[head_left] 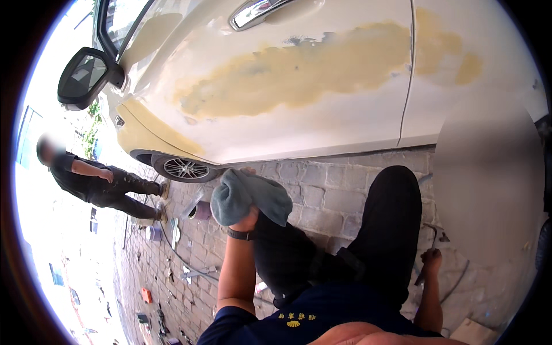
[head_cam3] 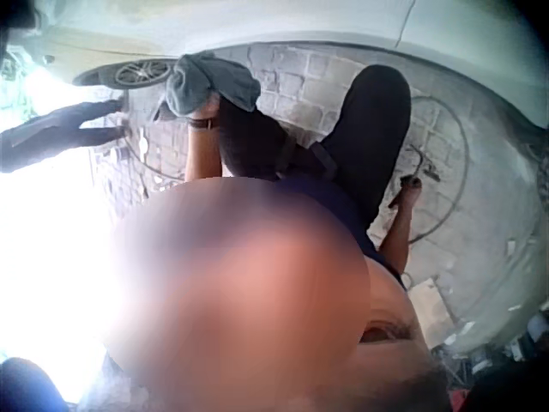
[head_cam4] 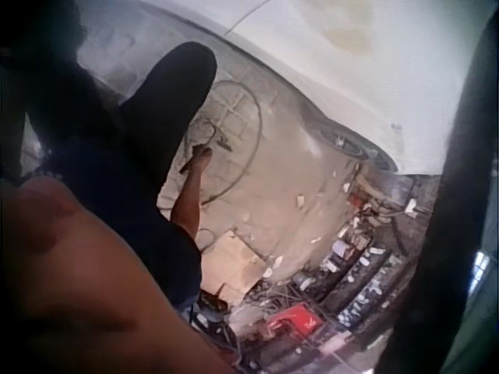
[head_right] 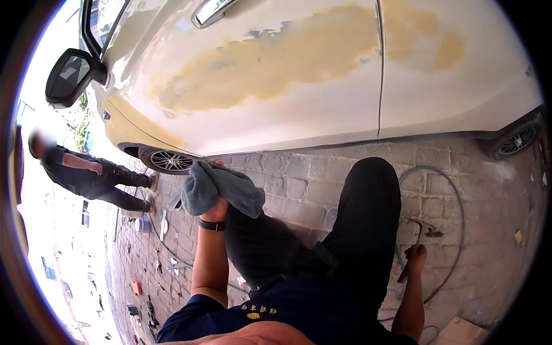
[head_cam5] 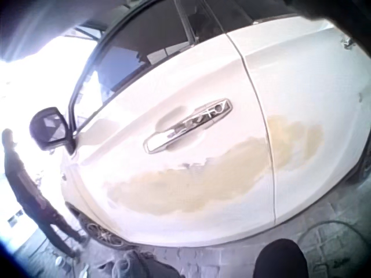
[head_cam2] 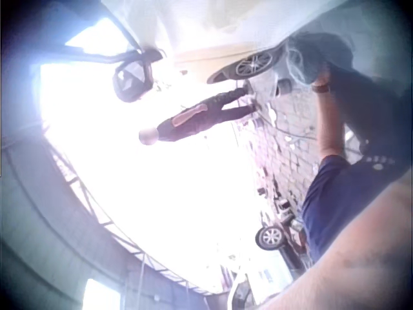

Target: The person uses a hammer and a metal bar to tap and flatten a dent on the side of a white car. They repeatedly wipe the area with a cloth to inspect the surface and remove debris. The person also uses a screwdriver to probe the panel while working on the dent.

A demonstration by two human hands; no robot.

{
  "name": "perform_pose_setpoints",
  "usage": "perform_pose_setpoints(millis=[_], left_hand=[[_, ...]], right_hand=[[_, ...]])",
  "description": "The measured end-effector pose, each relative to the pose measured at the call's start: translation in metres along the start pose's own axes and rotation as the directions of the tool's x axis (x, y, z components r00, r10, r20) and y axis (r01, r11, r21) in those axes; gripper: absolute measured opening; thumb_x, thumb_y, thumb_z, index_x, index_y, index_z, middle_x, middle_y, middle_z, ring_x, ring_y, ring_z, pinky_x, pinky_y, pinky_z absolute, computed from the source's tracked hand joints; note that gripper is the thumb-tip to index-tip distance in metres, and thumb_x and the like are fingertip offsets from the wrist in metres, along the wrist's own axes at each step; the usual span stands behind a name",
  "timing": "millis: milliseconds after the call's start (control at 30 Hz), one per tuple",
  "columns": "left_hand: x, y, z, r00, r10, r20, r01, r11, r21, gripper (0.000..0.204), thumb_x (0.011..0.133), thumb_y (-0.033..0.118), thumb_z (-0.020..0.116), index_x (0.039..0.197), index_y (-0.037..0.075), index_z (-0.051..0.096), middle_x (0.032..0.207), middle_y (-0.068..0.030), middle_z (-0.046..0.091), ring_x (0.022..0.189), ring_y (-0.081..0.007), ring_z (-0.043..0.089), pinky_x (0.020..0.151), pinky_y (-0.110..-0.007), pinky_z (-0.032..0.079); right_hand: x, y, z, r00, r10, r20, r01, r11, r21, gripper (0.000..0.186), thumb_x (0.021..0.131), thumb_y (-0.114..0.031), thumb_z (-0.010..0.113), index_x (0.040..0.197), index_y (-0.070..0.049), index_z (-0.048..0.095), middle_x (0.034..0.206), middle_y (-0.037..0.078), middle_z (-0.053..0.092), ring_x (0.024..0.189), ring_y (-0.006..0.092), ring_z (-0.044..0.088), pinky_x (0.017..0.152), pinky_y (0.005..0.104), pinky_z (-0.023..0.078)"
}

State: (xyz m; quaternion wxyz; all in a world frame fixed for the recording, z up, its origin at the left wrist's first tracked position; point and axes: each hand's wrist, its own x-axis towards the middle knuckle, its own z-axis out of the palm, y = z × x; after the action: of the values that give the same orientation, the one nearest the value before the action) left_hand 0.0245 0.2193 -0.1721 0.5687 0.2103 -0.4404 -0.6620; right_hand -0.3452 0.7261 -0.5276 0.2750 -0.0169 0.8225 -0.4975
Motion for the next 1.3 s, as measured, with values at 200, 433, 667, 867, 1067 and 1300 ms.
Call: perform_pose_setpoints(millis=[200, 433, 667, 867, 1067, 1300], left_hand=[[-0.022, -0.054, 0.012, 0.916, -0.366, 0.163, 0.396, 0.888, -0.234, 0.056, 0.105, 0.055, 0.048, 0.087, 0.003, 0.061, 0.100, -0.0174, 0.061, 0.092, -0.0285, 0.059, 0.089, -0.040, 0.050], [0.002, -0.059, 0.046, 0.943, -0.178, 0.280, 0.035, 0.893, 0.449, 0.038, 0.112, 0.023, 0.042, 0.085, 0.004, 0.058, 0.095, -0.0158, 0.067, 0.087, -0.0204, 0.061, 0.082, -0.035, 0.051], [0.006, -0.112, 0.000, 0.848, -0.513, 0.131, 0.507, 0.858, 0.080, 0.020, 0.107, 0.019, 0.053, 0.112, 0.002, 0.063, 0.096, -0.0115, 0.072, 0.081, -0.0191, 0.068, 0.074, -0.031, 0.056], [0.009, -0.129, -0.007, 0.957, -0.251, 0.145, 0.118, 0.794, 0.597, 0.023, 0.104, 0.023, 0.056, 0.109, 0.003, 0.066, 0.089, -0.0120, 0.071, 0.081, -0.0208, 0.070, 0.074, -0.034, 0.057], [0.015, -0.140, -0.025, 0.848, -0.529, 0.040, 0.488, 0.807, 0.332, 0.028, 0.105, 0.026, 0.053, 0.109, 0.002, 0.066, 0.088, -0.0108, 0.071, 0.083, -0.0189, 0.070, 0.075, -0.034, 0.057], [0.016, -0.129, -0.008, 0.876, -0.478, 0.058, 0.412, 0.806, 0.425, 0.029, 0.106, 0.024, 0.050, 0.105, 0.002, 0.068, 0.090, -0.0108, 0.072, 0.080, -0.0186, 0.069, 0.074, -0.032, 0.056]], right_hand=[[-0.025, -0.260, 0.009, 0.852, -0.485, -0.196, 0.496, 0.868, 0.010, 0.015, 0.104, -0.015, 0.060, 0.102, 0.000, 0.057, 0.082, 0.005, 0.061, 0.074, 0.0135, 0.060, 0.072, 0.0312, 0.053], [-0.089, -0.464, 0.085, 0.349, -0.936, 0.039, 0.568, 0.244, 0.786, 0.046, 0.112, -0.042, 0.039, 0.092, -0.003, 0.053, 0.073, 0.007, 0.049, 0.060, 0.0155, 0.047, 0.058, 0.0312, 0.045], [-0.128, -0.539, 0.245, 0.400, -0.914, -0.063, 0.556, 0.187, 0.810, 0.043, 0.113, -0.035, 0.043, 0.084, -0.003, 0.048, 0.074, 0.010, 0.057, 0.061, 0.0143, 0.054, 0.056, 0.0302, 0.047], [-0.101, -0.586, 0.298, 0.357, -0.907, -0.223, 0.745, 0.133, 0.654, 0.046, 0.113, -0.033, 0.043, 0.078, -0.004, 0.047, 0.061, 0.003, 0.051, 0.051, 0.0109, 0.047, 0.049, 0.0283, 0.039], [-0.098, -0.602, 0.306, 0.302, -0.919, -0.252, 0.819, 0.115, 0.563, 0.045, 0.113, -0.031, 0.044, 0.077, -0.004, 0.047, 0.060, 0.001, 0.050, 0.050, 0.0096, 0.046, 0.047, 0.0279, 0.038], [-0.121, -0.603, 0.308, 0.548, -0.835, -0.041, 0.491, 0.282, 0.824, 0.046, 0.111, -0.041, 0.047, 0.080, -0.008, 0.043, 0.069, 0.003, 0.046, 0.057, 0.0119, 0.046, 0.051, 0.0298, 0.041]])
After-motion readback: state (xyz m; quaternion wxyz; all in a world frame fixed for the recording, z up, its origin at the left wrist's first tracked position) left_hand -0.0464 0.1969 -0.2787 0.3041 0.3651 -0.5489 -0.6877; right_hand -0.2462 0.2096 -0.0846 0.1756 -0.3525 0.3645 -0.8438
